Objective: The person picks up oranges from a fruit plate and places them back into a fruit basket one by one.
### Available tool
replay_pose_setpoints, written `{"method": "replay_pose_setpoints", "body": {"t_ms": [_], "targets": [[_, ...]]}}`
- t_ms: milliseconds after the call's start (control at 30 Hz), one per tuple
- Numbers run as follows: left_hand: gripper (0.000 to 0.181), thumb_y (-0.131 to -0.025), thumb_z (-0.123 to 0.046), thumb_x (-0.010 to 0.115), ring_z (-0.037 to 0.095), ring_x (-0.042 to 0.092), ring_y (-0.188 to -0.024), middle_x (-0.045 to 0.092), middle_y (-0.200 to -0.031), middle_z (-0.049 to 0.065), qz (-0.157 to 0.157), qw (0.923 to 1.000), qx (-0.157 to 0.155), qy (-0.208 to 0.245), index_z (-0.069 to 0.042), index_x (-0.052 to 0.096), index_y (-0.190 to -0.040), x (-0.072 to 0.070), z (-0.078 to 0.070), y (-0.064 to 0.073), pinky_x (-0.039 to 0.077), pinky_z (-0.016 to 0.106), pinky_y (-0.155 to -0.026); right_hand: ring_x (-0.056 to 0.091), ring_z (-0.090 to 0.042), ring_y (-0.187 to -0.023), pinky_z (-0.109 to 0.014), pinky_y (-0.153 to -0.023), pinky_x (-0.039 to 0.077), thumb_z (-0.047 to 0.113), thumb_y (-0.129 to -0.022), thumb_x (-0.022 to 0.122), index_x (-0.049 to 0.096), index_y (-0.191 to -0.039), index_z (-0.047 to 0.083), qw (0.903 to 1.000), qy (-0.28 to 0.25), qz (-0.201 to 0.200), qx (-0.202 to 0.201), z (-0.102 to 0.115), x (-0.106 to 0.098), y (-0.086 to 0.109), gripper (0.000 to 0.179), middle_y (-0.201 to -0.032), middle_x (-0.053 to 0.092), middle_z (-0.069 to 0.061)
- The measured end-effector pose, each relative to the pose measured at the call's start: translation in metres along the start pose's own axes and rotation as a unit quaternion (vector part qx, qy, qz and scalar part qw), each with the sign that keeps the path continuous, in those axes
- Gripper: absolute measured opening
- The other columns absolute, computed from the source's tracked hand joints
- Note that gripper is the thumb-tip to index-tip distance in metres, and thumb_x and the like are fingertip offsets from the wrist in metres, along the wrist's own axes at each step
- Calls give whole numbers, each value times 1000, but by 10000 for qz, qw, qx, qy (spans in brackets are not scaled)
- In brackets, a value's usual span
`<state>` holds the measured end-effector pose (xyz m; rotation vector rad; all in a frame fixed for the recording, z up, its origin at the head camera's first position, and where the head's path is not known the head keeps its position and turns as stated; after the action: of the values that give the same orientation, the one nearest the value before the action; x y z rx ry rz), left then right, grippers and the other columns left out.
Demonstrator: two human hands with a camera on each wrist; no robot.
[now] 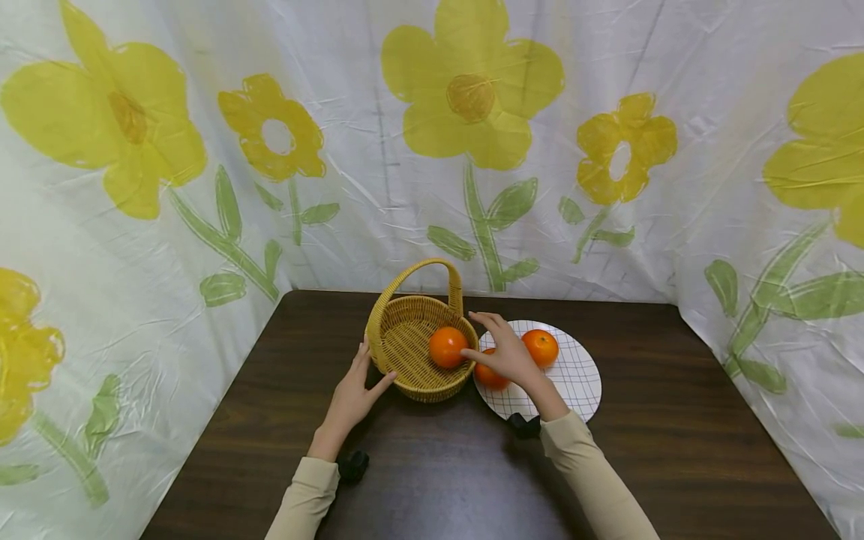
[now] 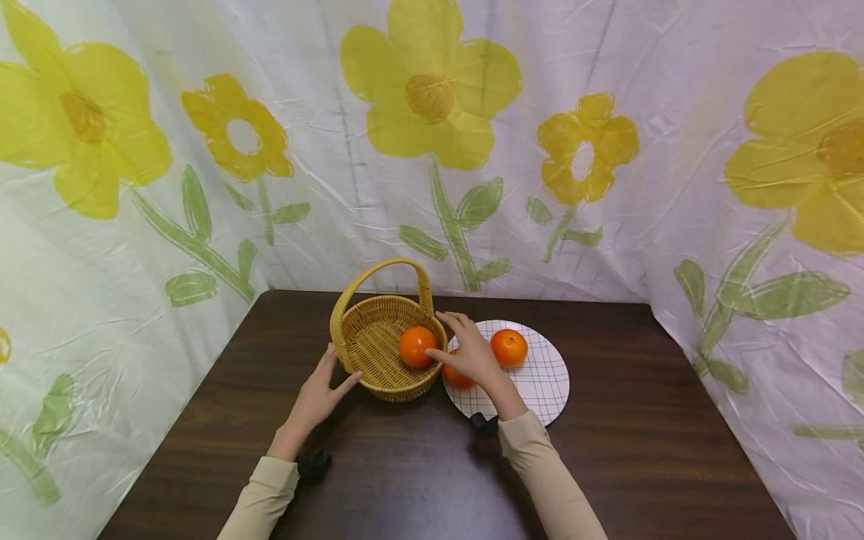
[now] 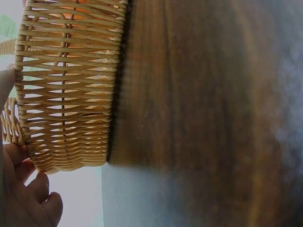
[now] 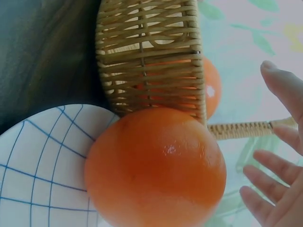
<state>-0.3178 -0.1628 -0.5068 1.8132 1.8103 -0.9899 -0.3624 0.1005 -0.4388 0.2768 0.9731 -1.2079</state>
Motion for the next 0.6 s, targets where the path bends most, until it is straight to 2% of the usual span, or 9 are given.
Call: {"method": "replay_pose_setpoints", "body": {"t_ms": [267,433,600], "targets": [[82,-85,-63,50,25,15,-142,5,-156,-3,-11,10000,5,-8,-38,4,-148,0,0,0,35,58,-99,44,-30,-124,-51,-97,41,50,-79,67,40,-141,22,9997,-29,-223,-95,-4,-6,8,73,-140,40,-7],[81,-85,-63,50,24,14,-142,3,-156,-6,4,10000,-34,8,-39,4,-147,0,0,0,34,58,-99,45,-30,-124,-51,-97,41,48,-79,69,41,-141,24,9992,-108,-367,-119,-4,-9,12,72,-139,41,-7],[81,-85,-63,50,25,14,-142,3,-156,-5,10,10000,-24,30,-39,4,-147,1,0,0,34,59,-99,44,-30,-124,-52,-98,40,43,-78,72,43,-140,20,9984,-114,-534,-113,-5,-12,17,72,-138,43,-9]]}}
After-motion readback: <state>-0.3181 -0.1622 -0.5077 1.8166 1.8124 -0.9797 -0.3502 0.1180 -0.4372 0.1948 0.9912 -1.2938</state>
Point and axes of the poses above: each hand's wrist, its own y-axis away from the middle knuckle, its own x-axis out of the palm, z = x × y, the point moved 10 cm from there along -y, towards the middle knuckle
